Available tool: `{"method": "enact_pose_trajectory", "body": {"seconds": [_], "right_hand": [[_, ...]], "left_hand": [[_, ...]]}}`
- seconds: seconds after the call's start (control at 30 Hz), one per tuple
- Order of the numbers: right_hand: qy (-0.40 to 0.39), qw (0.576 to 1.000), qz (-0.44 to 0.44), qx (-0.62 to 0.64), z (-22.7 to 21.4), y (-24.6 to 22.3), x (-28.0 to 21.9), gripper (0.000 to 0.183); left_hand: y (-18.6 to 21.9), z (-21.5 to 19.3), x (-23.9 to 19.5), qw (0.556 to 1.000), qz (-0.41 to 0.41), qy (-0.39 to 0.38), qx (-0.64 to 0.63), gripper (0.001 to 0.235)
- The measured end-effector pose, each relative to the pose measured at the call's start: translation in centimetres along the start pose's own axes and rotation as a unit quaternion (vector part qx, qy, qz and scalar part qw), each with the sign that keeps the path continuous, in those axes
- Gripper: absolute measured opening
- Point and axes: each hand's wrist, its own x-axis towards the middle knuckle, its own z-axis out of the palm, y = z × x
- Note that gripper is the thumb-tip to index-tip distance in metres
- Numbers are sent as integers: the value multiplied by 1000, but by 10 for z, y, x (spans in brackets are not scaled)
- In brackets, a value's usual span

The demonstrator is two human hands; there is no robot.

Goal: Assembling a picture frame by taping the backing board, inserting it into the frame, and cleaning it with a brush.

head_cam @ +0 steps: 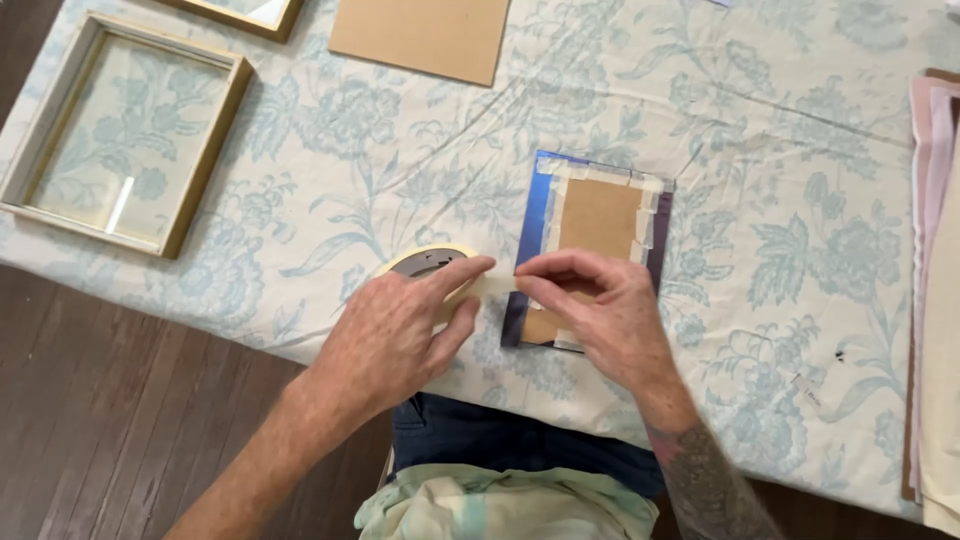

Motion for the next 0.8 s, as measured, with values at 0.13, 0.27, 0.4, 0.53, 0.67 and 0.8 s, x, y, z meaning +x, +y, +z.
{"method": "enact_pose_trajectory", "body": {"seconds": [0.13, 0.27, 0.4, 0.53, 0.67, 0.8], "right_hand": [[28, 999, 29, 8, -1, 4, -12, 9], [65, 997, 17, 42, -3, 20, -10, 18], [76, 997, 22, 5, 1, 3, -8, 59], [34, 999, -7, 13, 2, 6, -5, 35], [28, 999, -4, 37, 5, 12, -8, 15], [35, 998, -4, 47, 5, 11, -10, 15]], "left_hand": [[2, -6, 13, 998, -17, -63, -21, 33], [7, -7, 21, 997, -47, -65, -15, 19], [9, -1, 22, 998, -18, -57, -3, 19], [11, -1, 20, 999, -1, -38, -3, 17], [11, 0, 19, 1000, 17, -14, -2, 19], [9, 4, 19, 999, 48, 13, 6, 18]]}}
